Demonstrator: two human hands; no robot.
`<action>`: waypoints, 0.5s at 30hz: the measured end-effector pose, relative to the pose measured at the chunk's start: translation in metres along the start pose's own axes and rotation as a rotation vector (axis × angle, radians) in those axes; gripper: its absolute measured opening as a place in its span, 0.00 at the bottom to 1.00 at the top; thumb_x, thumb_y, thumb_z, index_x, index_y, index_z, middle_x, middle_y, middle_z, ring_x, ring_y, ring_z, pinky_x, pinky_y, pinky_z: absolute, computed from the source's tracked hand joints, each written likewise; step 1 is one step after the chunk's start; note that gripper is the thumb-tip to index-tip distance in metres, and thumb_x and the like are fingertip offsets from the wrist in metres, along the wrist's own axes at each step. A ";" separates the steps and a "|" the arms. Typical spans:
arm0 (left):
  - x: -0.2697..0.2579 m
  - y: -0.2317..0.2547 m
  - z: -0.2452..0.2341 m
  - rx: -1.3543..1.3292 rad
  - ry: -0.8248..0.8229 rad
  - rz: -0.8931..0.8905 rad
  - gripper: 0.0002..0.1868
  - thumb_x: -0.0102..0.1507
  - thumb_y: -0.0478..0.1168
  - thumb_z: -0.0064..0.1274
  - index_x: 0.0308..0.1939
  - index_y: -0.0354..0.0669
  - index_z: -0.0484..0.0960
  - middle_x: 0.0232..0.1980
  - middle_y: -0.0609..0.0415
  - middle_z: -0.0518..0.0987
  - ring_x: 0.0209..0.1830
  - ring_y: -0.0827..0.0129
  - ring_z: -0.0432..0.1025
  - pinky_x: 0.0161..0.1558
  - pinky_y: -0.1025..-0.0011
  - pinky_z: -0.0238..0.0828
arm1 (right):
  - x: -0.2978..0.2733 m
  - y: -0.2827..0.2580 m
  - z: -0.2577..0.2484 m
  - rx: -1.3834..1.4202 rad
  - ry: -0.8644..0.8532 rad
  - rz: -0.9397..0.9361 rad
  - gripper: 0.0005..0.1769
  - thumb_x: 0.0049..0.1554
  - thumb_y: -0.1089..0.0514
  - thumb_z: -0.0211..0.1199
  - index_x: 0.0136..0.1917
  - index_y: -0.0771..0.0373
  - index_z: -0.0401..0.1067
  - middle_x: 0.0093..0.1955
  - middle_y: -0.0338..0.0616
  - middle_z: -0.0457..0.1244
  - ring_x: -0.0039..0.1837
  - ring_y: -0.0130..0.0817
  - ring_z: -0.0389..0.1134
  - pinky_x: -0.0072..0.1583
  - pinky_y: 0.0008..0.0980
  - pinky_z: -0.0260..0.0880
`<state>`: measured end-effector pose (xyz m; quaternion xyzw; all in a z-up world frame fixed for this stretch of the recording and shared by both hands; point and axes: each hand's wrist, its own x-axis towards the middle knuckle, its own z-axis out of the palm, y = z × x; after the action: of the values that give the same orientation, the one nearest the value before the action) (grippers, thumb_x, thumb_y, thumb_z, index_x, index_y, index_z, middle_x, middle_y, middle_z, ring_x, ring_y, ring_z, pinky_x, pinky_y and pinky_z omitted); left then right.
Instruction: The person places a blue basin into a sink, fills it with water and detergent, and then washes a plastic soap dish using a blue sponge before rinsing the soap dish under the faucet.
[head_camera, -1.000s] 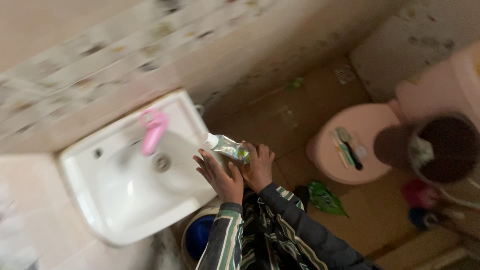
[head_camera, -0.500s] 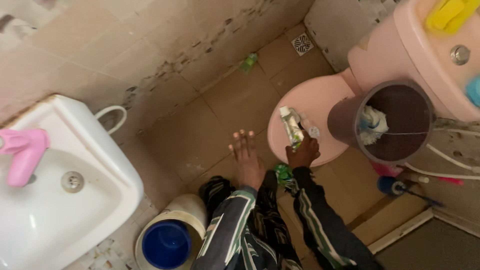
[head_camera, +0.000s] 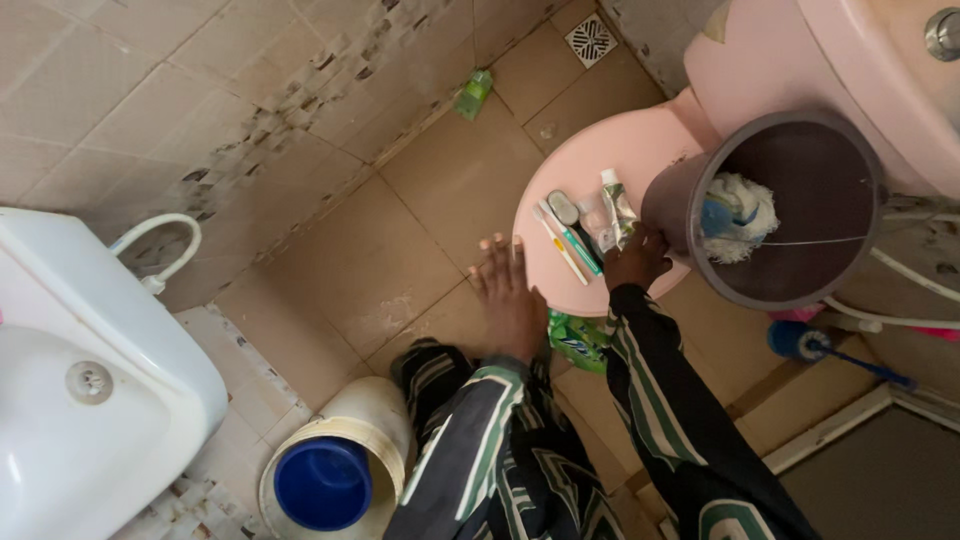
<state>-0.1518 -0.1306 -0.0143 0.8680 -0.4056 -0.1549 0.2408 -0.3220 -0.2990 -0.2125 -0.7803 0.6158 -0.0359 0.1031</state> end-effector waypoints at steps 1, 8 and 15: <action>-0.002 -0.005 -0.007 -0.016 0.009 -0.010 0.47 0.57 0.37 0.53 0.79 0.38 0.51 0.83 0.37 0.48 0.85 0.44 0.36 0.77 0.39 0.28 | -0.002 0.002 0.004 -0.006 -0.034 0.009 0.36 0.52 0.56 0.67 0.72 0.57 0.61 0.71 0.58 0.56 0.74 0.58 0.53 0.61 0.64 0.55; -0.026 -0.028 -0.090 -0.005 0.135 -0.077 0.48 0.58 0.38 0.54 0.80 0.34 0.50 0.83 0.35 0.47 0.85 0.42 0.35 0.79 0.40 0.26 | -0.024 -0.020 -0.032 0.093 0.046 -0.129 0.40 0.46 0.54 0.71 0.70 0.62 0.62 0.71 0.61 0.54 0.74 0.61 0.51 0.61 0.67 0.53; -0.064 0.011 -0.264 0.017 0.397 -0.069 0.45 0.62 0.39 0.53 0.80 0.36 0.52 0.83 0.39 0.49 0.85 0.43 0.38 0.79 0.41 0.30 | -0.098 -0.159 -0.184 0.372 0.155 -0.549 0.44 0.51 0.54 0.70 0.75 0.69 0.57 0.72 0.66 0.57 0.71 0.66 0.55 0.67 0.60 0.54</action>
<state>-0.0762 -0.0093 0.2173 0.8970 -0.3214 0.0146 0.3031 -0.2277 -0.1905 0.0071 -0.8798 0.3715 -0.2332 0.1832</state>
